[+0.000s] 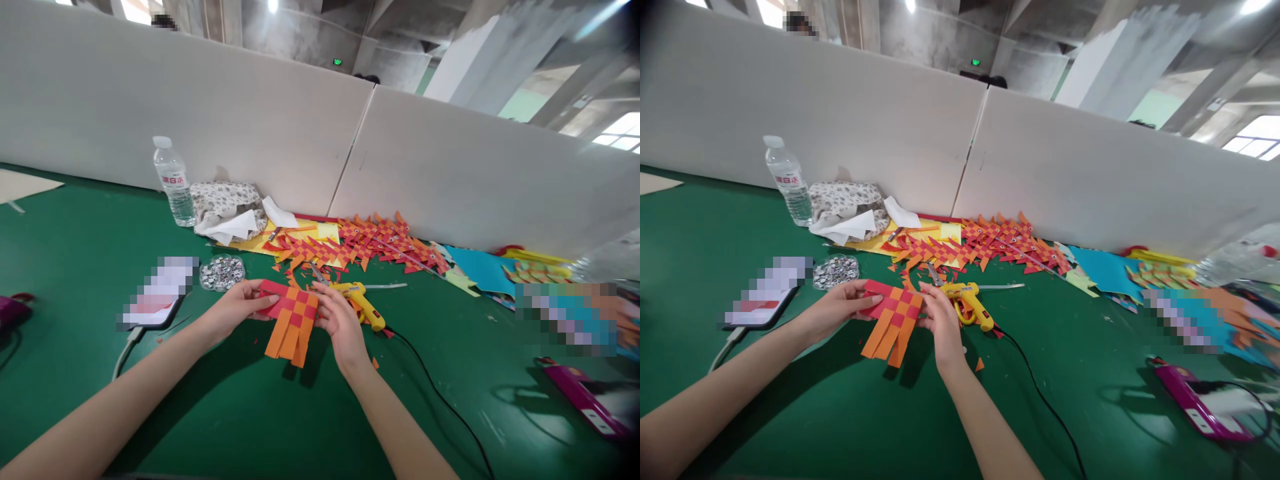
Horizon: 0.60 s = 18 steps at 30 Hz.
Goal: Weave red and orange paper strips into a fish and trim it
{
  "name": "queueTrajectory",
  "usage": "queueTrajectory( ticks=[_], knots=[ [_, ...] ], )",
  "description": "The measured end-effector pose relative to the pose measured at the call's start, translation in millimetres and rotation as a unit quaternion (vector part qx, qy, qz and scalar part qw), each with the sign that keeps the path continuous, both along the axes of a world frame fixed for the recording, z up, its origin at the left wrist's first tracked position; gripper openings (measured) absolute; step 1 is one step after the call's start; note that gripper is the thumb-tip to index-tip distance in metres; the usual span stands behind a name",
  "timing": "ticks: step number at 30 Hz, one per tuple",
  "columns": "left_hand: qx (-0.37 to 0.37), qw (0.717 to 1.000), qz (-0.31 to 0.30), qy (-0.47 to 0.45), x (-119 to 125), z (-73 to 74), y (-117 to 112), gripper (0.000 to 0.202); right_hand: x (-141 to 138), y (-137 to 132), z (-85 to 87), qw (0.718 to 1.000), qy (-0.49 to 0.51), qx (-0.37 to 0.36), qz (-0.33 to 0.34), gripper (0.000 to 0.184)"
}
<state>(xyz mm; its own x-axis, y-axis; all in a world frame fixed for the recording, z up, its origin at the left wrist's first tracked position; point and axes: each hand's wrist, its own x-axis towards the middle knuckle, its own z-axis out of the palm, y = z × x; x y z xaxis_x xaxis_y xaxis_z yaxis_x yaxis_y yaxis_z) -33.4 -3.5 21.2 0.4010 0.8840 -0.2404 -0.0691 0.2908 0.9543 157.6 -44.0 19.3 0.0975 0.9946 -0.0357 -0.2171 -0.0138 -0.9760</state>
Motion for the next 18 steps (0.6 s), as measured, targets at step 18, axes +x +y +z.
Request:
queueTrajectory(
  ticks=[18],
  knots=[
    [0.054, 0.997, -0.010, 0.047, 5, -17.8, 3, 0.028, -10, -18, -1.9, 0.910, -0.320, 0.251, -0.085, 0.019]
  ],
)
